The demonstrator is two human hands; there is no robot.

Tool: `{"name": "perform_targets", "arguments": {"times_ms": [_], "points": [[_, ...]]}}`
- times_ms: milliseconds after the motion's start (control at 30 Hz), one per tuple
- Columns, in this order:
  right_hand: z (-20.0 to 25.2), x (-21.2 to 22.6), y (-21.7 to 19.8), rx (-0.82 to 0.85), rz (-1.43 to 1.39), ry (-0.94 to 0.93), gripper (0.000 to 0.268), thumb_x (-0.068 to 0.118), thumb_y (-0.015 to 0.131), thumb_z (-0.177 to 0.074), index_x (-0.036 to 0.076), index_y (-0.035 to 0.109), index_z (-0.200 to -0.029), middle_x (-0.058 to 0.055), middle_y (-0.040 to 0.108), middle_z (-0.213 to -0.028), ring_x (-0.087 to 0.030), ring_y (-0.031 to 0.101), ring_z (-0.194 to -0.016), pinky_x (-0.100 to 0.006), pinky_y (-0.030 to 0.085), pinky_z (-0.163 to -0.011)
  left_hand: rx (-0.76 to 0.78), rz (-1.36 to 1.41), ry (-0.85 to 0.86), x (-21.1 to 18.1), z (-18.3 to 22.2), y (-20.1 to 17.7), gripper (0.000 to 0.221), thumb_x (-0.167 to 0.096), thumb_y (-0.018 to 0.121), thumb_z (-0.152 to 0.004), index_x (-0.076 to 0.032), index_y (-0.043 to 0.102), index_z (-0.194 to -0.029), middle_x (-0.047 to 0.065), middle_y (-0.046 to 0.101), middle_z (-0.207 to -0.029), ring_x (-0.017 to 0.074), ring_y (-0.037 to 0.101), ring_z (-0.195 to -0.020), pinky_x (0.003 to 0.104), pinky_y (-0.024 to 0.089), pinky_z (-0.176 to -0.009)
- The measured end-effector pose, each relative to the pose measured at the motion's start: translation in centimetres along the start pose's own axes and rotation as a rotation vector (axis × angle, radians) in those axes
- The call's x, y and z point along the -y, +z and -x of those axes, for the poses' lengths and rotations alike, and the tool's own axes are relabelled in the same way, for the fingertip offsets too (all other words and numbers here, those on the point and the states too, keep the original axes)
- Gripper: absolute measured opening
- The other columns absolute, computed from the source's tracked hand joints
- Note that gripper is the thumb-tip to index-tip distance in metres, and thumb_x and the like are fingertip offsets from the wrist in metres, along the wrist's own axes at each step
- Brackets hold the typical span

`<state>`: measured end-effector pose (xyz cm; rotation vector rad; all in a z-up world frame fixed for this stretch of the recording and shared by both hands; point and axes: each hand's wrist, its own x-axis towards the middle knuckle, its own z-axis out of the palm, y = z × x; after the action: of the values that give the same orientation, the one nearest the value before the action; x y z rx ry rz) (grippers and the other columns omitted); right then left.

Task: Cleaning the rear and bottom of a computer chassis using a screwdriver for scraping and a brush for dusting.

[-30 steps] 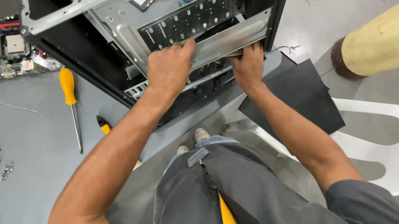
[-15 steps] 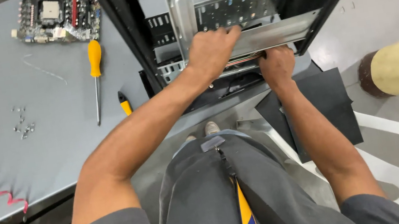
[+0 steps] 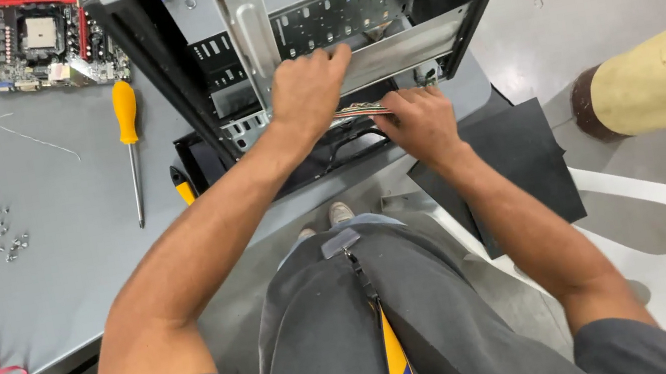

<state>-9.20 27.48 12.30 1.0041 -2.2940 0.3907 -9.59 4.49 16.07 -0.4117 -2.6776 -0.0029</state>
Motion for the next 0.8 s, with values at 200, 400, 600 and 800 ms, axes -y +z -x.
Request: {"name": "perform_targets", "arguments": {"times_ms": [200, 400, 600, 800], "points": [[-4.2, 1.2, -1.9, 0.433, 0.119, 0.036, 0.018, 0.032, 0.072, -0.092, 0.017, 0.063, -0.088, -0.005, 0.06, -0.065, -0.032, 0.068, -0.061, -0.044, 0.049, -0.06, -0.033, 0.025, 0.018, 0.0, 0.7, -1.8, 0.018, -0.015, 0.066, -0.09, -0.018, 0.061, -0.107, 0.002, 0.069, -0.073, 0.0256, 0.071, -0.055, 0.039, 0.054, -0.049], [-6.4, -3.8, -4.1, 0.286, 0.122, -0.373, 0.011, 0.006, 0.062, -0.097, 0.012, 0.068, -0.104, -0.009, 0.051, -0.093, -0.029, 0.052, -0.084, -0.043, 0.046, -0.073, -0.004, -0.087, -0.036, 1.4, 0.7, -4.0, 0.037, -0.028, 0.081, -0.076, -0.021, 0.062, -0.108, -0.006, 0.064, -0.066, 0.0195, 0.067, -0.05, 0.037, 0.043, -0.037], [-6.7, -5.7, -4.1, -0.344, 0.15, 0.004, 0.029, 0.034, 0.071, -0.103, 0.01, 0.071, -0.087, -0.007, 0.063, -0.085, -0.025, 0.057, -0.079, -0.041, 0.039, -0.073, -0.043, -0.08, -0.073, 3.0, 1.6, -3.4, 0.057, -0.042, 0.094, -0.066, -0.02, 0.062, -0.108, -0.005, 0.062, -0.066, 0.0205, 0.069, -0.056, 0.037, 0.045, -0.04], [-5.0, -4.1, -1.7, -0.078, 0.014, -0.078, 0.05, 0.037, 0.069, -0.112, 0.013, 0.05, -0.073, -0.003, 0.051, -0.067, -0.022, 0.047, -0.064, -0.039, 0.037, -0.07, -0.017, -0.112, -0.081, 2.8, 1.3, -3.7, 0.057, -0.048, 0.094, -0.068, -0.021, 0.062, -0.107, -0.007, 0.063, -0.066, 0.0172, 0.069, -0.056, 0.035, 0.045, -0.04]]}}
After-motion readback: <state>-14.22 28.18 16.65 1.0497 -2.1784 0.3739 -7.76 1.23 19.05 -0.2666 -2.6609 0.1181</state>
